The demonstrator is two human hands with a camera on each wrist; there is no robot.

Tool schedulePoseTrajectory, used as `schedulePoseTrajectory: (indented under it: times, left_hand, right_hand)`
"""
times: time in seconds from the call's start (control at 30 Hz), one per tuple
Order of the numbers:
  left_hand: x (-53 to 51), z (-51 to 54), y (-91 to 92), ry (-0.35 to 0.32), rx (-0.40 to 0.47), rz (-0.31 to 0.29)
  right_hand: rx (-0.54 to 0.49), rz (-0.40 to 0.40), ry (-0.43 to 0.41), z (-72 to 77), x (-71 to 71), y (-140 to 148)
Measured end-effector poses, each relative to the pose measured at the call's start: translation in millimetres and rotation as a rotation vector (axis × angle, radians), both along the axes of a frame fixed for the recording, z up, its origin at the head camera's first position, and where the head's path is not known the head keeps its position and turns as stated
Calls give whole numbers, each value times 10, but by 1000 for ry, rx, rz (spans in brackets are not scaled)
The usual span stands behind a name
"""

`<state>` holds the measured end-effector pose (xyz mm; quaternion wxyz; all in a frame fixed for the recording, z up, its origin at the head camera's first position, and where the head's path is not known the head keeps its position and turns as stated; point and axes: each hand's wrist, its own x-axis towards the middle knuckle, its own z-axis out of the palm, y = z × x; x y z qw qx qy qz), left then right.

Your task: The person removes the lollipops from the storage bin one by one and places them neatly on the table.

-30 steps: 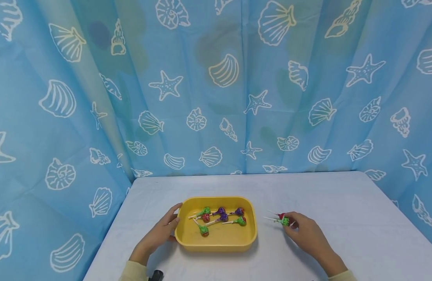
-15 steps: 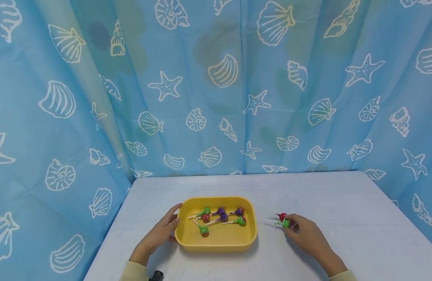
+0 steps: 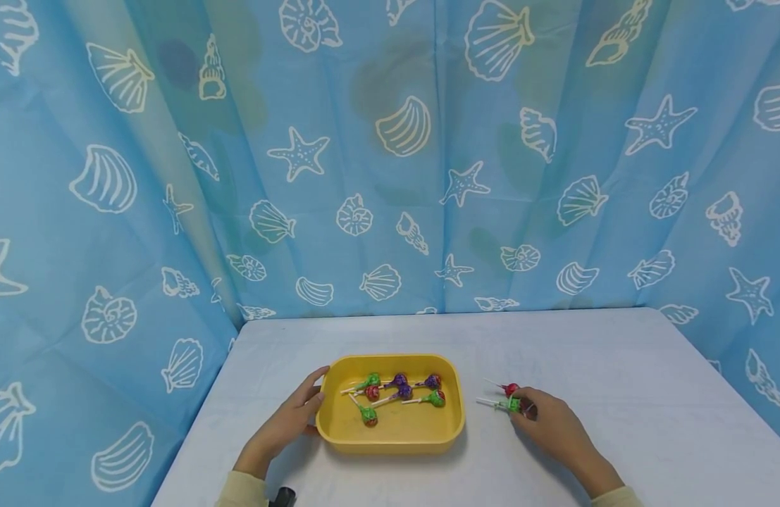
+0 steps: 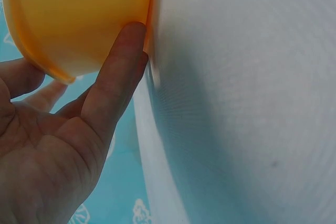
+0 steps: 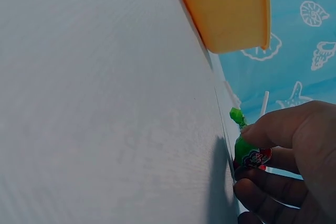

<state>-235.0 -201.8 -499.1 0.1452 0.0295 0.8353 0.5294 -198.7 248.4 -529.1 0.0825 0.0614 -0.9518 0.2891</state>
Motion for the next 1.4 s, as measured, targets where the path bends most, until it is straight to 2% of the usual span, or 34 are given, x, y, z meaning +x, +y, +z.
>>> schedulePoseTrajectory:
  times: [0.37, 0.7, 0.93, 1.2, 1.4]
  left_hand:
    - [2, 6, -14, -2, 20, -9]
    - [-4, -12, -22, -8, 22, -10]
    - [-15, -27, -21, -11, 23, -15]
    - [5, 4, -14, -8, 33, -15]
    - [4, 5, -12, -9, 36, -16]
  right_hand:
    - [29, 9, -25, -25, -33, 3]
    - [30, -4, -52, 0, -7, 1]
    - [49, 16, -36, 70, 37, -1]
    - [58, -17, 23, 157, 87, -43]
    - [61, -47, -7, 249, 92, -100]
